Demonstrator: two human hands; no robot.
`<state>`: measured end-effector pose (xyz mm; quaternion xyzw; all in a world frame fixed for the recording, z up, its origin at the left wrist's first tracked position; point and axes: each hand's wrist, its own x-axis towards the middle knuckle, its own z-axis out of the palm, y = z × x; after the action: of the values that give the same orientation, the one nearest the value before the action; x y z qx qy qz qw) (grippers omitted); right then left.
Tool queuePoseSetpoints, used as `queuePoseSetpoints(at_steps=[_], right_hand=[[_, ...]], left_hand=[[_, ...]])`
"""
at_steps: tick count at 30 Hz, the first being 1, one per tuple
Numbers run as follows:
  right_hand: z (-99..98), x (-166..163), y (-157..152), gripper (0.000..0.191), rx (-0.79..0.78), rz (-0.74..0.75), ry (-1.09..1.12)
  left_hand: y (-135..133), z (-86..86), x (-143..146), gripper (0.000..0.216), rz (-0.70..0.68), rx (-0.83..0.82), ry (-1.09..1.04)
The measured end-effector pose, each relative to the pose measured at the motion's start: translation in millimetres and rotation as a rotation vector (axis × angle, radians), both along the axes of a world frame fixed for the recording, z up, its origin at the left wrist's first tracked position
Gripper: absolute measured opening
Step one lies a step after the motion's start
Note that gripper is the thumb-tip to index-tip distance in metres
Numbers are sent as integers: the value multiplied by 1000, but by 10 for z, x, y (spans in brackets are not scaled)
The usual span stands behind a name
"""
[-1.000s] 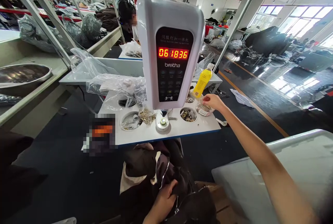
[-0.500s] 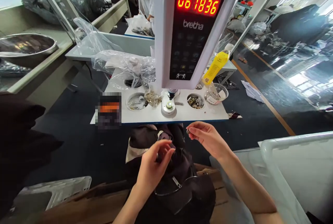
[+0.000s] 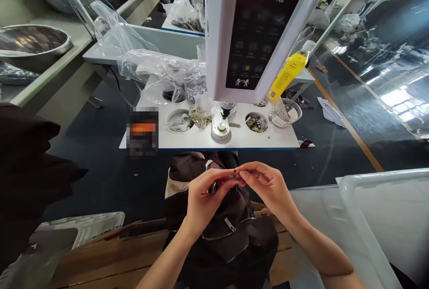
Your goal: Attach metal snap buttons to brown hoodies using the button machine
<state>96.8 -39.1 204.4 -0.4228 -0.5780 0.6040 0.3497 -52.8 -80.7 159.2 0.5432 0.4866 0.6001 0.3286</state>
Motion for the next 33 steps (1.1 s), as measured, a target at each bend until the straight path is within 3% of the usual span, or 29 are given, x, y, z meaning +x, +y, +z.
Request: queuePoseSetpoints(at_steps=[14, 26, 33], right_hand=[[-25, 48, -19, 12, 99, 34, 21], [121, 121, 88, 13, 596, 169, -207], [125, 114, 170, 11, 624, 274, -260]], left_hand=[[23, 1, -49, 21, -39, 45, 34], [13, 41, -93, 24, -72, 83, 104], [23, -27, -88, 29, -118, 76, 65]])
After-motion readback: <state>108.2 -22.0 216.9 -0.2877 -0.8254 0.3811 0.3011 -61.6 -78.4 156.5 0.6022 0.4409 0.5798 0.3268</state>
